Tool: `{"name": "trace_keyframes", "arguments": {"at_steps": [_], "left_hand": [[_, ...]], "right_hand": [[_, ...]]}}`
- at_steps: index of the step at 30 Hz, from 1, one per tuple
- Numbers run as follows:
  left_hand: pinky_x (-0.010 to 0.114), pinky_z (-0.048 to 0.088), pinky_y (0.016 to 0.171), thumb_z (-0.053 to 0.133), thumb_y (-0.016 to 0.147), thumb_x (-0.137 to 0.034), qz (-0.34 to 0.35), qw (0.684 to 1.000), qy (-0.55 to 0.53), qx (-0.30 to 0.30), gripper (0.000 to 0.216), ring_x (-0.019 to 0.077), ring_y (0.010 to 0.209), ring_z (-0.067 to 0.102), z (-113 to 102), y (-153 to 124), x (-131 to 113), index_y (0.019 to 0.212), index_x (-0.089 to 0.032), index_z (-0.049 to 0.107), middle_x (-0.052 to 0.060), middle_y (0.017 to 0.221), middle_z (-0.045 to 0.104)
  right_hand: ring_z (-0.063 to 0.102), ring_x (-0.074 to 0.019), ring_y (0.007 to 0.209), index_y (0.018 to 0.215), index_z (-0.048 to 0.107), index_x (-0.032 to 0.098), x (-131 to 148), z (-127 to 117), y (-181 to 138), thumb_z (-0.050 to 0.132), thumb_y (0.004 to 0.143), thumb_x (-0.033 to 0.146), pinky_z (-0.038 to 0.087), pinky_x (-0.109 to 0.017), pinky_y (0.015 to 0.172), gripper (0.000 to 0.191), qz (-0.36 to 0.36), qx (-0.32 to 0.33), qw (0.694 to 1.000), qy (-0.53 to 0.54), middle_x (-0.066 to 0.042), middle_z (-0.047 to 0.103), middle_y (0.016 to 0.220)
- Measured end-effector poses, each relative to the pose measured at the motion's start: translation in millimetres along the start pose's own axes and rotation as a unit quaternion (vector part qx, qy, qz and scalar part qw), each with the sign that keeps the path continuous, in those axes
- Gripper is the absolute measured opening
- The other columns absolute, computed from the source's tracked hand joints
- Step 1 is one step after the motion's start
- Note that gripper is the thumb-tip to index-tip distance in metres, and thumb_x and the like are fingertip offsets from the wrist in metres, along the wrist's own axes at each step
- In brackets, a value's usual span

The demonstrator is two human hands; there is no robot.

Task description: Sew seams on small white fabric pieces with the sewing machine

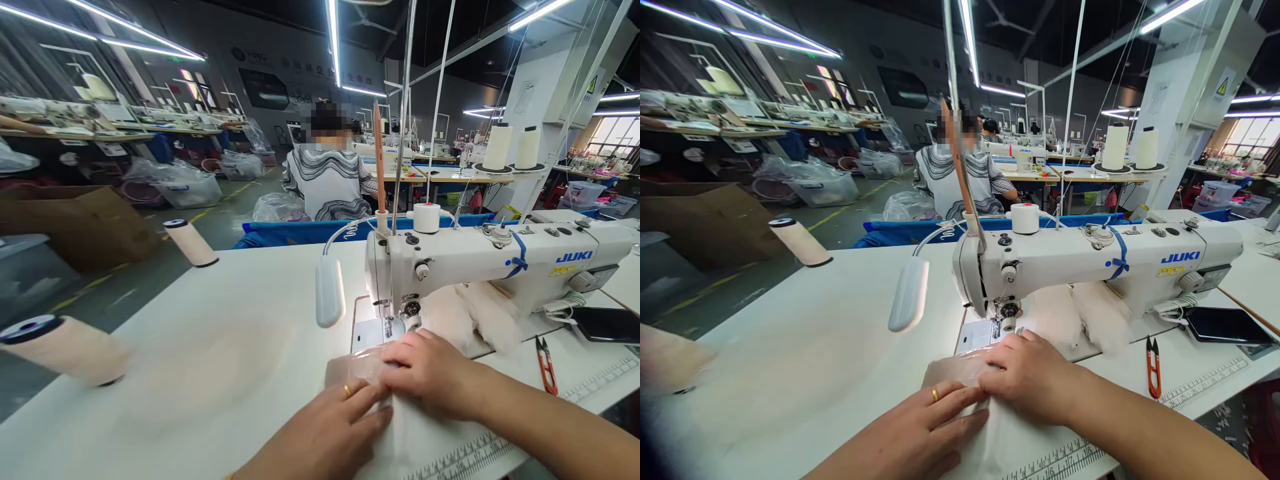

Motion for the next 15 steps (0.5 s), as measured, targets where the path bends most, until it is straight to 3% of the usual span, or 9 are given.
{"name": "trace_keyframes", "arguments": {"at_steps": [3, 6, 8, 12, 15], "left_hand": [[0.048, 0.067, 0.081, 0.069, 0.086, -0.016, -0.111, 0.988, 0.083, 0.062, 0.028, 0.0355, 0.097, 0.077, 4.1, 4.0, -1.4, 0.113, -0.022, 0.076, 0.011, 0.117, 0.08], [0.046, 0.063, 0.071, 0.051, 0.096, -0.01, -0.228, 0.961, 0.087, 0.13, 0.028, 0.0328, 0.084, 0.077, -3.9, 10.4, -3.1, 0.102, -0.022, 0.074, 0.011, 0.102, 0.077], [0.042, 0.059, 0.069, 0.047, 0.095, -0.006, -0.27, 0.949, 0.065, 0.149, 0.029, 0.0312, 0.08, 0.077, -14.7, 19.9, -0.5, 0.103, -0.021, 0.071, 0.009, 0.095, 0.076], [0.037, 0.052, 0.072, 0.055, 0.097, -0.02, -0.244, 0.965, -0.02, 0.09, 0.015, 0.0276, 0.087, 0.071, -27.4, 38.9, 14.8, 0.086, -0.022, 0.064, 0.008, 0.096, 0.071], [0.034, 0.049, 0.074, 0.053, 0.089, -0.017, -0.207, 0.972, -0.104, 0.029, 0.015, 0.0247, 0.089, 0.065, -23.2, 40.6, 29.1, 0.075, -0.022, 0.053, 0.007, 0.096, 0.067]], "right_hand": [[0.061, -0.0209, 0.095, 0.106, 0.069, 0.021, 4.6, -10.1, -1.4, 0.065, 0.097, 0.012, 0.046, -0.034, 0.081, 0.013, 0.021, -0.024, 0.999, 0.02, -0.004, 0.076, 0.111], [0.06, -0.0208, 0.09, 0.099, 0.067, 0.022, 11.9, -12.9, -3.9, 0.061, 0.1, 0.019, 0.048, -0.035, 0.082, 0.007, -0.02, -0.033, 0.997, 0.067, -0.003, 0.073, 0.101], [0.06, -0.0206, 0.088, 0.091, 0.065, 0.023, 13.2, -9.8, -4.4, 0.059, 0.102, 0.021, 0.048, -0.035, 0.08, 0.013, -0.053, -0.025, 0.995, 0.076, -0.003, 0.071, 0.096], [0.062, -0.0208, 0.094, 0.096, 0.063, 0.022, 4.1, -0.7, -3.4, 0.066, 0.1, 0.02, 0.05, -0.035, 0.085, 0.006, -0.044, -0.005, 0.992, 0.114, -0.003, 0.072, 0.103], [0.063, -0.0227, 0.093, 0.105, 0.063, 0.02, -2.0, 3.1, -3.9, 0.078, 0.093, 0.02, 0.051, -0.036, 0.084, 0.019, 0.058, 0.008, 0.988, 0.142, -0.005, 0.072, 0.104]]}}
Point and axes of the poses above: each hand's wrist, its own y-axis towards the middle knuckle, its own z-axis out of the palm, x = y × z, the point moved 1 cm from there along y, towards the middle knuckle
